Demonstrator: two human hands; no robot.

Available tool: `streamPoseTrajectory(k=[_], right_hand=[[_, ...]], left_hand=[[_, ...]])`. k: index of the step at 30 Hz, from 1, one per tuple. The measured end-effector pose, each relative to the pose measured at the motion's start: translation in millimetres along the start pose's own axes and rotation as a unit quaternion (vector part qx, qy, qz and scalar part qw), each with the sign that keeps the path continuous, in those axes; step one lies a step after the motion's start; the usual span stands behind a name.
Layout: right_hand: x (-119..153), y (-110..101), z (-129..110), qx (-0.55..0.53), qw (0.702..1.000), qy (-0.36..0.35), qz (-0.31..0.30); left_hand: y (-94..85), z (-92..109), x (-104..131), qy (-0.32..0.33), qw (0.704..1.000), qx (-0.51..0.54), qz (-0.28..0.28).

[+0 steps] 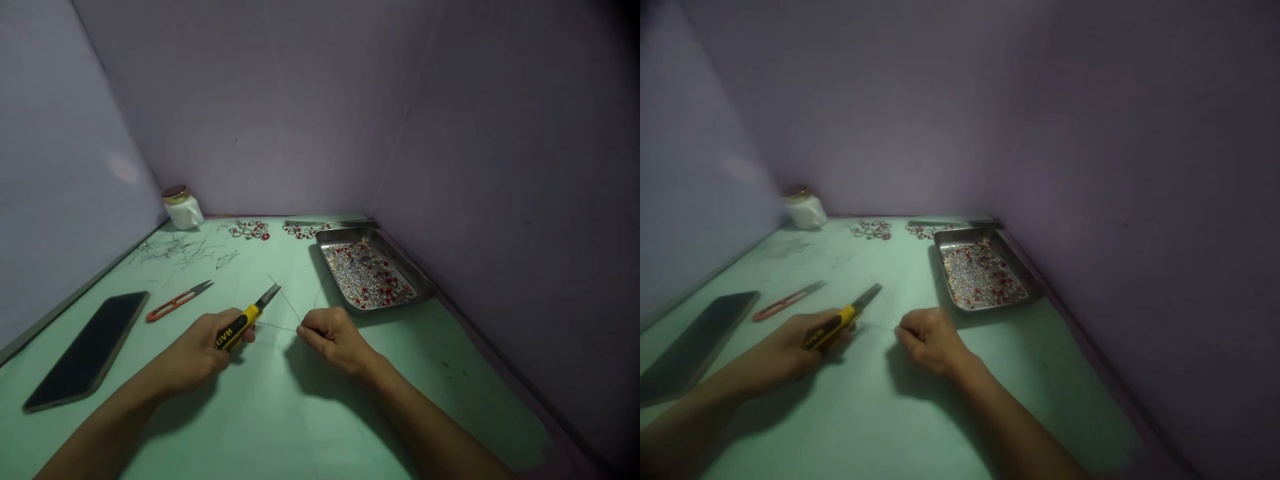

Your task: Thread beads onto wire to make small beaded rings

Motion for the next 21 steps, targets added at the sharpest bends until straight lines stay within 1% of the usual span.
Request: streamPoseTrajectory(k=[3,5,7,8,9,10,12,13,14,15,17,19,21], right_hand=[[-1,0,2,-0.031,1.0,0.005,0.001],[-1,0,2,-0.061,0.998,0.009,0.002],[-1,0,1,-0.098,0.995,0.017,-0.001],[-1,0,1,-0.121,0.992,0.027,-0.004],[-1,1,1,-0.148,0.988,0.041,-0.006],[-1,2,1,-0.181,0.982,0.055,-0.005],[-2,3,3,-0.251,0.965,0.08,0.015],[-3,4,4,-0.279,0.956,0.087,0.036],[-4,4,5,-0.303,0.947,0.091,0.062],[-5,4,6,-0.323,0.937,0.095,0.089],[-7,5,6,-0.364,0.916,0.11,0.129],[-9,6,4,-0.41,0.892,0.13,0.14],[-9,7,1,-0.441,0.875,0.146,0.137]], left_hand=[[4.6,-4,-1,0.019,1.0,0.007,0.011],[6.6,-4,-3,0.024,0.999,0.022,0.007],[5.0,-4,-4,0.007,0.999,0.039,0.005],[2.2,-4,-4,-0.009,0.999,0.045,0.019],[-2.0,-5,-5,-0.031,0.997,0.047,0.046],[-7.4,-7,-5,-0.059,0.994,0.039,0.086],[-19.1,-14,-5,-0.123,0.977,-0.005,0.174],[-23.8,-19,-6,-0.147,0.968,-0.04,0.201],[-27.0,-23,-8,-0.156,0.962,-0.078,0.212],[-28.4,-28,-9,-0.153,0.958,-0.118,0.209],[-26.0,-35,-15,-0.138,0.955,-0.192,0.181],[-19.6,-41,-20,-0.132,0.948,-0.245,0.153],[-13.3,-43,-23,-0.131,0.943,-0.272,0.137]])
Point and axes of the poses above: each hand's wrist, its own x-axis away from the middle knuckle, its own y-axis out of the palm, z = x × y, the point moved 1 cm from there along -x, towards the middle knuckle, and after that the axes turned 8 degrees about -z, right-handed, at the moved point
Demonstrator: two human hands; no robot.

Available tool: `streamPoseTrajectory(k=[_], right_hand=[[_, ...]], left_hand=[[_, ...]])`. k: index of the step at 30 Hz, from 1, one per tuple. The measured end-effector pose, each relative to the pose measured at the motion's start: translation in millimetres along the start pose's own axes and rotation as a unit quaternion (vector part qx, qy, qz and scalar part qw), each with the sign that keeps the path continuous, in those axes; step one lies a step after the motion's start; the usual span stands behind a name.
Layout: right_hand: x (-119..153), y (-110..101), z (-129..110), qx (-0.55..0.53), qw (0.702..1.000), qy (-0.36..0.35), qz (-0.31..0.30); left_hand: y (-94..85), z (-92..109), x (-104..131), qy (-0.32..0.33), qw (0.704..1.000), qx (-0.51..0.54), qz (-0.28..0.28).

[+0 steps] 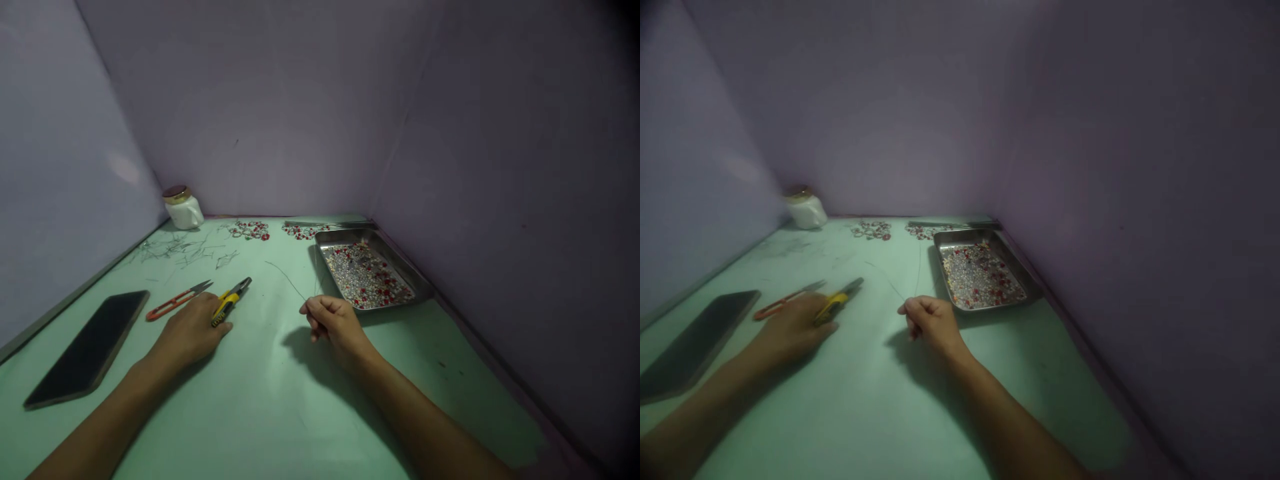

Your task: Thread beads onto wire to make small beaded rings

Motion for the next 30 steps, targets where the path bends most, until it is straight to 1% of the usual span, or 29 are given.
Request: streamPoseTrajectory(k=[3,5,6,8,10,12,14,17,20,22,24,27,30], right_hand=[[2,3,-1,-0.009,1.0,0.014,-0.003],[3,4,0,-0.007,1.0,0.012,-0.004],[3,4,1,-0.008,1.0,0.008,-0.003],[3,3,2,-0.013,1.0,-0.003,0.006],[2,2,4,-0.014,1.0,-0.015,0.019],[1,1,6,-0.006,0.999,-0.022,0.034],[0,1,6,0.006,0.998,-0.027,0.054],[0,1,4,0.046,0.995,-0.038,0.075],[2,1,1,0.114,0.988,-0.058,0.082],[3,2,0,0.163,0.979,-0.086,0.085],[5,2,-1,0.222,0.962,-0.13,0.09],[7,2,-1,0.312,0.925,-0.196,0.093],[9,2,-2,0.357,0.9,-0.235,0.085]], left_hand=[[2.7,4,1,0.007,1.0,0.008,0.006],[0.3,8,3,0.021,0.999,0.047,0.006],[-1.4,10,5,0.036,0.996,0.078,-0.006],[-4.6,19,11,0.08,0.982,0.163,-0.056],[-7.0,32,19,0.118,0.952,0.254,-0.123],[-8.5,45,27,0.13,0.925,0.314,-0.169],[-9.4,56,35,0.13,0.912,0.338,-0.193],[-10.4,64,41,0.126,0.909,0.351,-0.185],[-11.6,64,42,0.12,0.919,0.341,-0.16],[-11.9,62,41,0.119,0.925,0.326,-0.151],[-11.4,61,39,0.121,0.93,0.314,-0.148],[-7.5,60,37,0.125,0.933,0.306,-0.146],[-1.1,59,36,0.12,0.93,0.314,-0.146]])
Point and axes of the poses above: each hand's wrist, its own x-axis away from the middle knuckle, its own y-axis out of the palm, z = x × y, the point moved 1 cm from there along -x, towards the middle knuckle, and after that the axes turned 8 degrees about -z, right-handed, at the moved point
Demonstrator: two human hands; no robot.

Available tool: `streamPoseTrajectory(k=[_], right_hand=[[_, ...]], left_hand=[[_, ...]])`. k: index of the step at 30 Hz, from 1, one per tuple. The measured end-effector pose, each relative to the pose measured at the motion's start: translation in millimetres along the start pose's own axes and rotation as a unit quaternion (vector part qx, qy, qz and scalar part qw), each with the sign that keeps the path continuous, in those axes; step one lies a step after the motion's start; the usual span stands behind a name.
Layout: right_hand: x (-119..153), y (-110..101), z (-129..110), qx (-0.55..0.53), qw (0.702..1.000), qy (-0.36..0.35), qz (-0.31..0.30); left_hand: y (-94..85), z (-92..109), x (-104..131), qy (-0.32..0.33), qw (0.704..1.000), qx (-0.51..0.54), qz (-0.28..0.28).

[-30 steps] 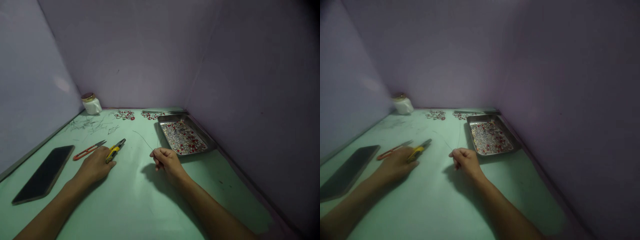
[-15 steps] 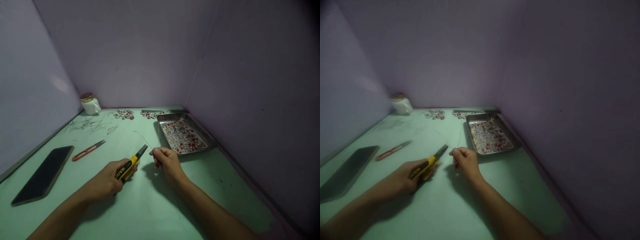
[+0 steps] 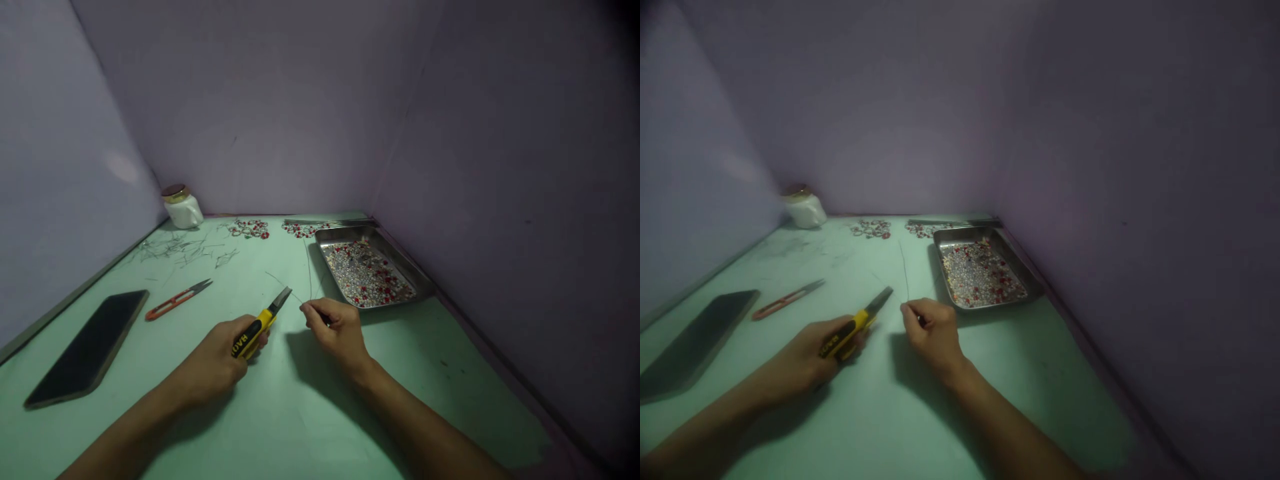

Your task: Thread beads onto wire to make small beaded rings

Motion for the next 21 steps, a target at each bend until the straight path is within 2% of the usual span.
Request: streamPoseTrajectory(k=[4,10,16,21], right_hand=[[0,-2,-2,0.024,0.999,-0.027,-0.013],[0,-1,-1,0.024,0.999,-0.017,-0.013],[0,-2,0,0.022,0.999,-0.011,-0.029],[1,-2,1,0.002,1.0,0.013,-0.027]], left_hand=[[1.3,-6,-1,0.003,1.0,0.022,0.003],[-10.2,-9,1,0.002,0.998,0.062,0.033],[-15.7,-13,-1,-0.013,0.997,0.054,0.044],[-20.2,-11,-3,-0.057,0.989,0.071,0.114]])
Point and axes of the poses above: each hand's wrist, its own x-axis away from the middle knuckle, its own y-axis out of the palm, z = x × y, the point moved 1 cm from there along -x, towards the middle knuckle, and after that the axes turned 8 degrees about -z, right-handed, at the moved point
